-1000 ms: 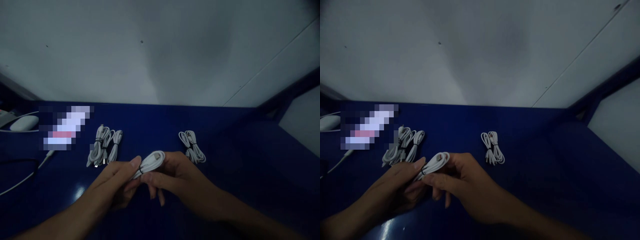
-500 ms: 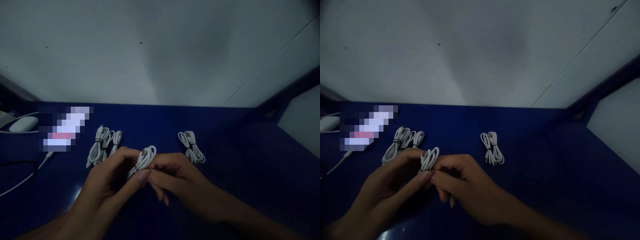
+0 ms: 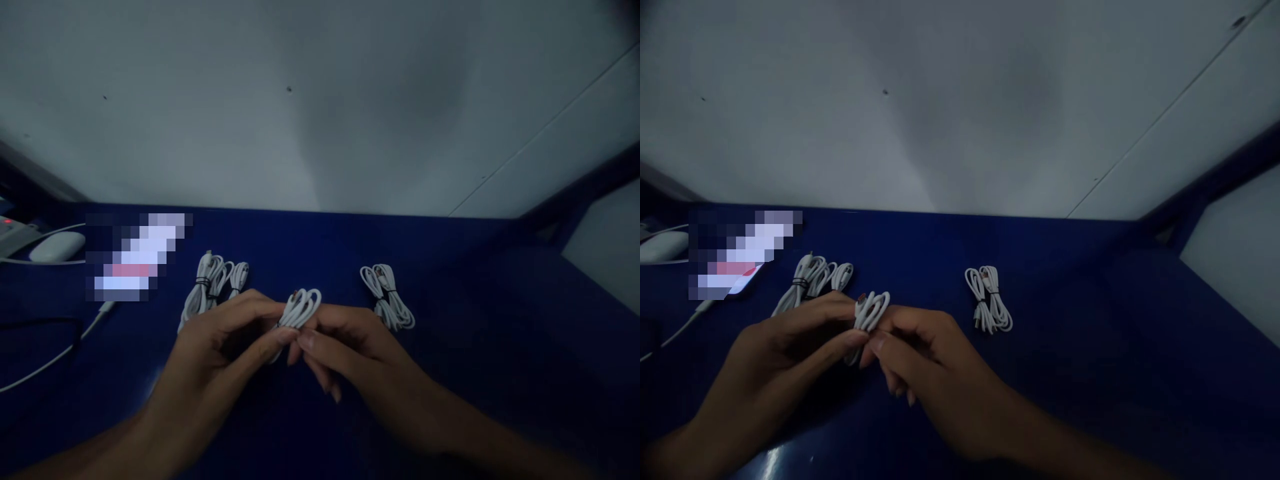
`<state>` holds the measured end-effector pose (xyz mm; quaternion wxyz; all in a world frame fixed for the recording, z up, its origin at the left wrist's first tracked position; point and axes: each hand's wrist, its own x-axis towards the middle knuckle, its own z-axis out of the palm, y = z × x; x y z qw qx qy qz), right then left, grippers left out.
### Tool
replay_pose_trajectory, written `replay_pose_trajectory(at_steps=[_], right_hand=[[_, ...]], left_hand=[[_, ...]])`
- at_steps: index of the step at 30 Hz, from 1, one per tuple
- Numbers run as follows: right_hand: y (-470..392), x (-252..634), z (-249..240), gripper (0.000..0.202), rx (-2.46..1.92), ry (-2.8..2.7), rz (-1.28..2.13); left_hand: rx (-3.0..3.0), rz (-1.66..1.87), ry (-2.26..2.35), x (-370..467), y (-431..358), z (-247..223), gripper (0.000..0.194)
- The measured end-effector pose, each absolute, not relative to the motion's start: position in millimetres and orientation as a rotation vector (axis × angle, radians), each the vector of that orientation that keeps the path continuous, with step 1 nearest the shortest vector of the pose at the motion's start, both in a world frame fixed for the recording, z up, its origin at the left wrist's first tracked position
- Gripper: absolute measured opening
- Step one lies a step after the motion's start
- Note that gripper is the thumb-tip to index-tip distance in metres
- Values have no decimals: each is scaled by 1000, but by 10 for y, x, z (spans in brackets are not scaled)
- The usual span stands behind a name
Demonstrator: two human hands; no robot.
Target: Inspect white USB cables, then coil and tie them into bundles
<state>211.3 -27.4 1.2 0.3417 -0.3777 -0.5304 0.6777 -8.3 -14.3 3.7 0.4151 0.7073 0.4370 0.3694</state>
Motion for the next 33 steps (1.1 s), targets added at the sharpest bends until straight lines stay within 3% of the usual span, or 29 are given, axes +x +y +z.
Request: replay_pose_trajectory(at_steps=[7,16,25,33], right_hand=[[-318,2068,160,24,-1151,-1595,1617],[-318,2040,119,6,-1181,-1673,1449],[-329,2078,148,34,-1107,-1711,1481],[-337,2077,50,33,-1094,-1525,1563]], left_hand=[[1838,851,1118,-139,-210,-5,20],[1808,890,1176,-137,-229,-30,16],[1795,870,1131,-88,-228,7,19],[1703,929,1114,-104,-222,3,15]])
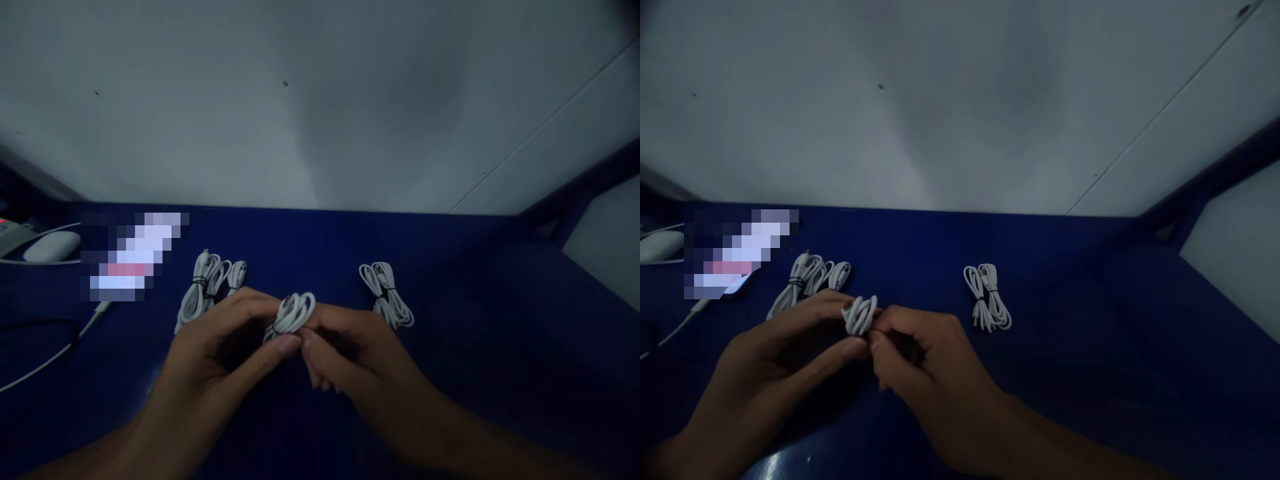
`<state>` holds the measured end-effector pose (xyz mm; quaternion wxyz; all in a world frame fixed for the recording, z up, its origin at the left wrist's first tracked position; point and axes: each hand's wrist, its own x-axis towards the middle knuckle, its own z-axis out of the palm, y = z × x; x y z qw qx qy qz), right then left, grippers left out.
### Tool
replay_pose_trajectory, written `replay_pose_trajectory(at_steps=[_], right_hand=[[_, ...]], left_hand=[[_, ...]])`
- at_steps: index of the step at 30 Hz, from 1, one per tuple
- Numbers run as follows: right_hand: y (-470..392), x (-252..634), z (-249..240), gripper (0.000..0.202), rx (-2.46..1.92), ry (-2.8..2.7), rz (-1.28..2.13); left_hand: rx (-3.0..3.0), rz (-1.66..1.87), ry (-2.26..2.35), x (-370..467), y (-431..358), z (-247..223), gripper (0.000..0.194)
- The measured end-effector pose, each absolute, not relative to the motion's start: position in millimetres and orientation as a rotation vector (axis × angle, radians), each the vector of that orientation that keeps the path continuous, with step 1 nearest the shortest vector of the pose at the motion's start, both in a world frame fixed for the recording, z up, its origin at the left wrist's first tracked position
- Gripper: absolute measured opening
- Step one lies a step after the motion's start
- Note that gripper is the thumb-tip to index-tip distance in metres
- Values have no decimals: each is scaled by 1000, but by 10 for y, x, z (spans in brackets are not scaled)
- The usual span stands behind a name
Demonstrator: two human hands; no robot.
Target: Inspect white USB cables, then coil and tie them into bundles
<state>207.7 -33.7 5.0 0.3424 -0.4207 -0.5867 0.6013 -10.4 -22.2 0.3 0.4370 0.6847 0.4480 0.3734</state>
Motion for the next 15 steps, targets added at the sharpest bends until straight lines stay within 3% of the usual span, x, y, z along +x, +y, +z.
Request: replay_pose_trajectory(at_steps=[4,9,15], right_hand=[[-320,2073,74,31,-1115,-1470,1591],[-308,2084,59,29,-1058,-1489,1560],[-307,2104,56,27,-998,-1471,1580]], left_hand=[[1637,978,1117,-89,-230,-4,20],[1610,924,1080,-77,-214,45,9],[1640,885,1018,-78,-203,83,18]])
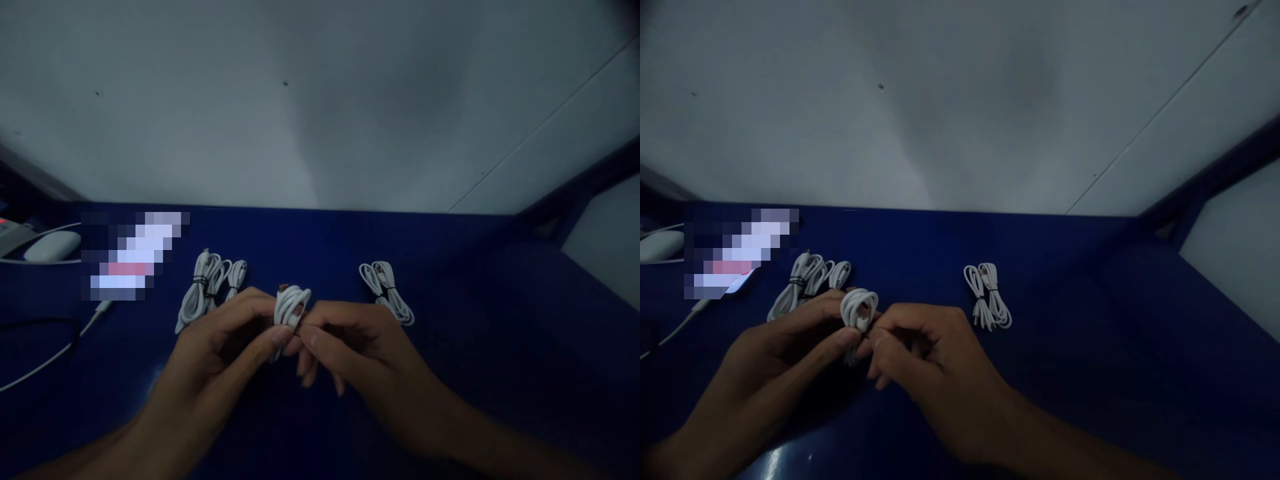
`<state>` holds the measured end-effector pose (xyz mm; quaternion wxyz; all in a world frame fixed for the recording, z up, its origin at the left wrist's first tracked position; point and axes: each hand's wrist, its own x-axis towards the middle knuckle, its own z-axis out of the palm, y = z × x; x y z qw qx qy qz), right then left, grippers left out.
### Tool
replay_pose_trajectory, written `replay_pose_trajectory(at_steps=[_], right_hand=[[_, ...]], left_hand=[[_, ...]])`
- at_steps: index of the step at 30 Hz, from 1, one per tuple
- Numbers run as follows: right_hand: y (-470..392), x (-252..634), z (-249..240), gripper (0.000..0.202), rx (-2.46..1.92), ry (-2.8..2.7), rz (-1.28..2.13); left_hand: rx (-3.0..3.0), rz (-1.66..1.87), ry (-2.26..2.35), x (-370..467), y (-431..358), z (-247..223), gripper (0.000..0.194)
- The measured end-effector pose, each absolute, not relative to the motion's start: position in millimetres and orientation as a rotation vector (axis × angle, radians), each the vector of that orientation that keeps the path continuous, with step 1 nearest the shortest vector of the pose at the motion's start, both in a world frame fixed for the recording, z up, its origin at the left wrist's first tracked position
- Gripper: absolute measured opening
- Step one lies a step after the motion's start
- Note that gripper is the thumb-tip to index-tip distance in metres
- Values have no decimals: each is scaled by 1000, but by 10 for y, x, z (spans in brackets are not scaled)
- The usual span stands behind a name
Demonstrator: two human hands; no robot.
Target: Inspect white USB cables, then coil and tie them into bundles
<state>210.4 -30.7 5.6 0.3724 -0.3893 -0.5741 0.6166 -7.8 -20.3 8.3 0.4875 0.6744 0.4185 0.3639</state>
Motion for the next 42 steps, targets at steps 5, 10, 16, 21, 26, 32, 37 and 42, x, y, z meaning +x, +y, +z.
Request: replay_pose_trajectory(at_steps=[5,10,16,21,26,32,37,42], right_hand=[[-313,2090,102,27,-1098,-1583,1494],[-324,2078,127,26,-1193,-1651,1462],[-340,2112,108,33,-1202,-1647,1581],[-327,2115,132,36,-1166,-1608,1653],[-297,2111,99,30,-1126,-1610,1704],[-265,2112,61,30,-1045,-1617,1725],[-302,2098,119,34,-1109,-1743,1571],[-327,2097,106,31,-1068,-1708,1541]], left_hand=[[1651,893,1041,-67,-189,38,18],[1715,905,1085,-105,-206,-3,18],[1705,912,1099,-111,-192,-19,16],[1738,919,1094,-101,-178,-1,10],[1705,939,1061,-100,-160,18,10],[1585,928,1006,-106,-147,21,12],[1639,959,1032,-93,-180,45,17],[1719,939,1105,-87,-188,50,16]])
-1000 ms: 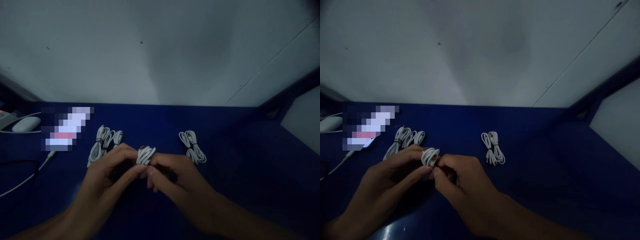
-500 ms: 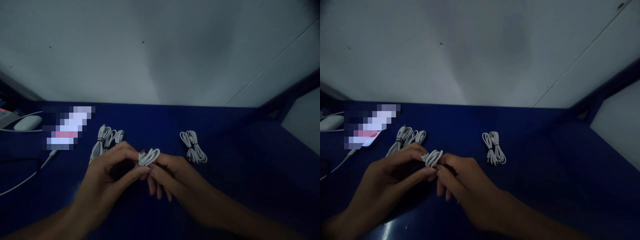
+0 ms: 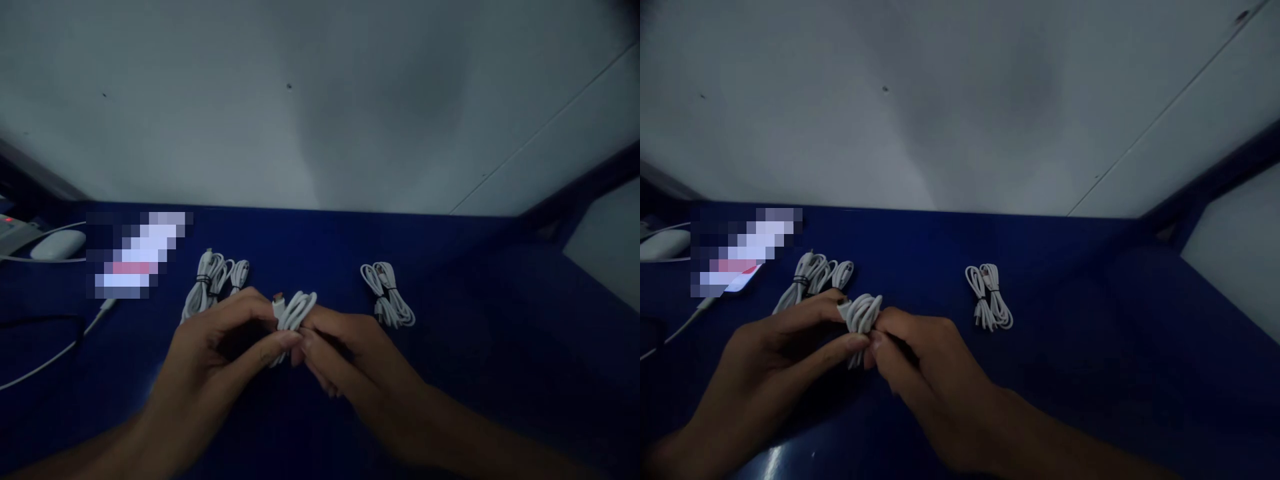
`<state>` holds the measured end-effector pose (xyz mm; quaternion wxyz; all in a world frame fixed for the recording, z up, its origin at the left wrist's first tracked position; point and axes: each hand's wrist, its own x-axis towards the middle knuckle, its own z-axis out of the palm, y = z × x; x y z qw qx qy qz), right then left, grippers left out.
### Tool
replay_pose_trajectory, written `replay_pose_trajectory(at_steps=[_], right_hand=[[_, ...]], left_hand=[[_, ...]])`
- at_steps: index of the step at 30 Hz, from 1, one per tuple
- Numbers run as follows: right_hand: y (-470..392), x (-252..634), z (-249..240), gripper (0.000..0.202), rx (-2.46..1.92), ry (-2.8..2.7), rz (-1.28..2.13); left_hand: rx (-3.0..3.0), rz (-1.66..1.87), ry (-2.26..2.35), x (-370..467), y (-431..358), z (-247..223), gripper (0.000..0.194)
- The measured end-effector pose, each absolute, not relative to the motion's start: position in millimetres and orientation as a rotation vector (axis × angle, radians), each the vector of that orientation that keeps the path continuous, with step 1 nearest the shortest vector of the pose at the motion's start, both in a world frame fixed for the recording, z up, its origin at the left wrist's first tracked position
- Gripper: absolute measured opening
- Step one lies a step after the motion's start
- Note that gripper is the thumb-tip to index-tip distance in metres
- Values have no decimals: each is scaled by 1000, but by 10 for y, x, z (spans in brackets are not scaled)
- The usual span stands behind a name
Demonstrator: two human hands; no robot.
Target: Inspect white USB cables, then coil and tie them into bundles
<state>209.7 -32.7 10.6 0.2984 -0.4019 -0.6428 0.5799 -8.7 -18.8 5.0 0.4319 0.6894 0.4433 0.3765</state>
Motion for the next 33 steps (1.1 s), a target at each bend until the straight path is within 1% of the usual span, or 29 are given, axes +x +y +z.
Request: replay_pose_trajectory(at_steps=[5,7,13,16,19,22,25,28,33], right_hand=[[-346,2067,58,36,-1033,-1687,1429],[-356,2058,19,36,-1000,-1729,1315],[-346,2058,-97,32,-855,-1873,974],[-321,2051,-115,32,-811,-1969,766],[-297,2037,-139,33,-786,-2052,470],[-279,2023,-179,30,-748,-2064,246],[-260,2018,-197,28,-704,-2026,182],[-245,2027,-168,33,-726,-2035,193],[-256,2048,-92,37,-759,-2010,261]], left_hand=[[1674,890,1127,-80,-198,83,17],[1640,875,1140,-76,-207,88,17],[1436,813,1129,-69,-213,90,25],[1307,773,1052,-76,-184,76,20],[1178,722,953,-102,-149,26,16],[1060,649,900,-142,-135,-44,12],[986,611,848,-176,-141,-97,13],[981,633,847,-194,-145,-126,13],[1070,660,921,-180,-146,-104,6]])
